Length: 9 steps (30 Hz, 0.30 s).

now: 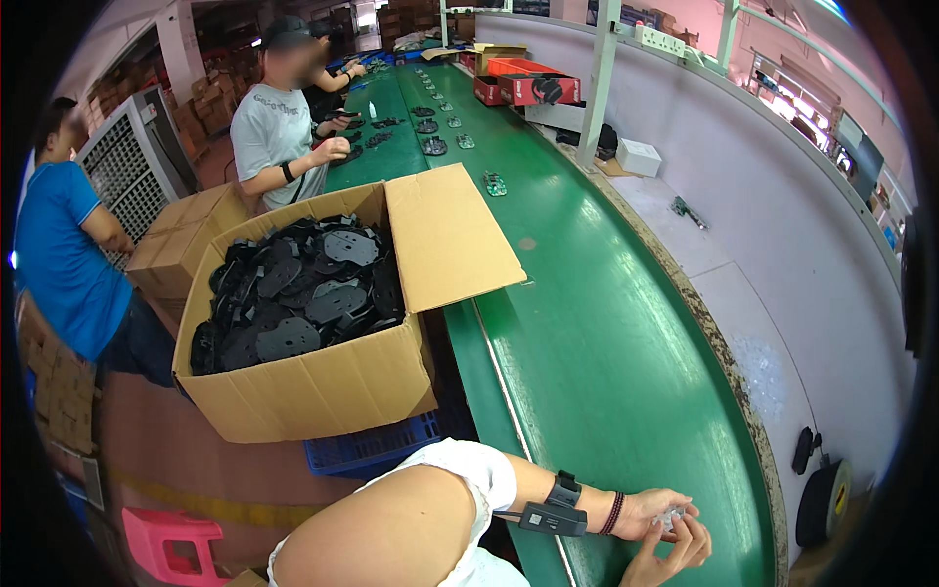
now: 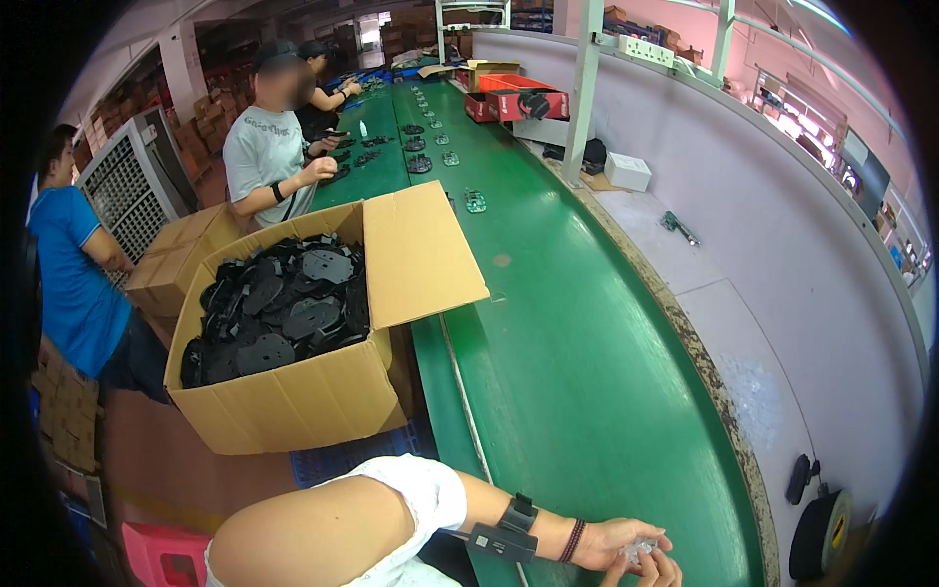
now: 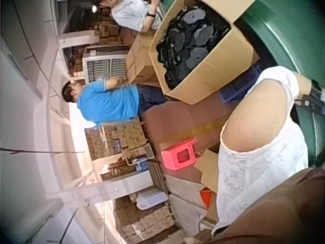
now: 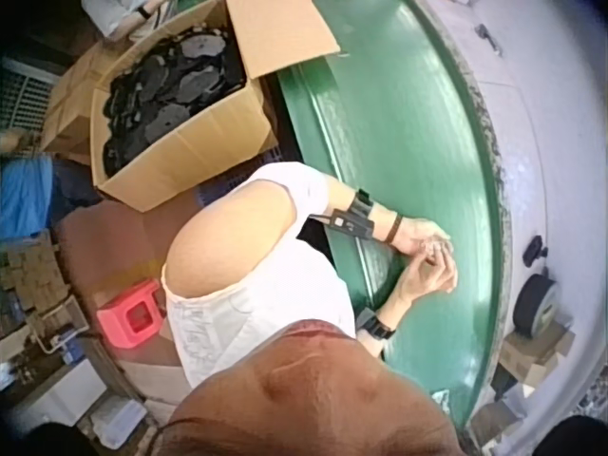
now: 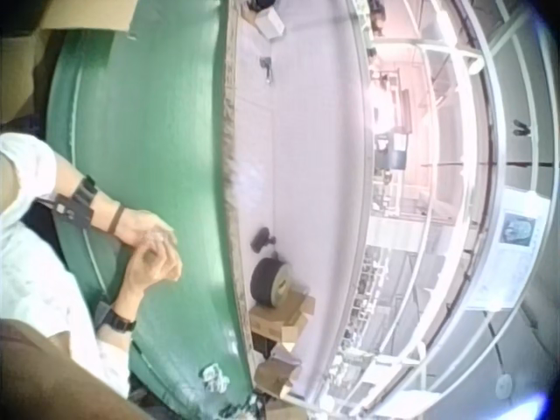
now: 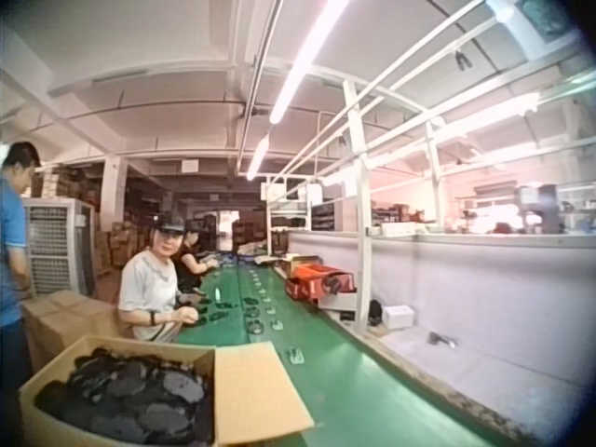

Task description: Manually assemble components into plastic electronic housings on a factory assembly line.

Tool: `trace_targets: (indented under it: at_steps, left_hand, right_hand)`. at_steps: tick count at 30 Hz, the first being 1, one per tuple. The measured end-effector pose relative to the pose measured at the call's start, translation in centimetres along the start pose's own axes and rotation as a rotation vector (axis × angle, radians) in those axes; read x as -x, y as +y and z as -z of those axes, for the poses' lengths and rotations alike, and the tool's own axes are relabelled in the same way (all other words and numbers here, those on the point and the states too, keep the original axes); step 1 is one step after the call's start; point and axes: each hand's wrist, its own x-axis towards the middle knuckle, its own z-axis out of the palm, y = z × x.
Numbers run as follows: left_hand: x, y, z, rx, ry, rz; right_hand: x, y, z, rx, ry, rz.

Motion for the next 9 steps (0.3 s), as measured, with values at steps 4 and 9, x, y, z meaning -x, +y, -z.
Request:
trace_targets:
  at_steps: [4, 9]
  left_hand:
    - [-0.3, 0.2, 0.6, 0.035, -0.001, 0.005]
    - [-0.9, 0.5, 1.8, 0.046, -0.114, 0.026]
  right_hand:
    - [-0.2, -0.2, -0.1, 0.017, -0.037, 0.009]
    - [2.2, 2.0, -1.2, 0.175, -0.251, -0.218]
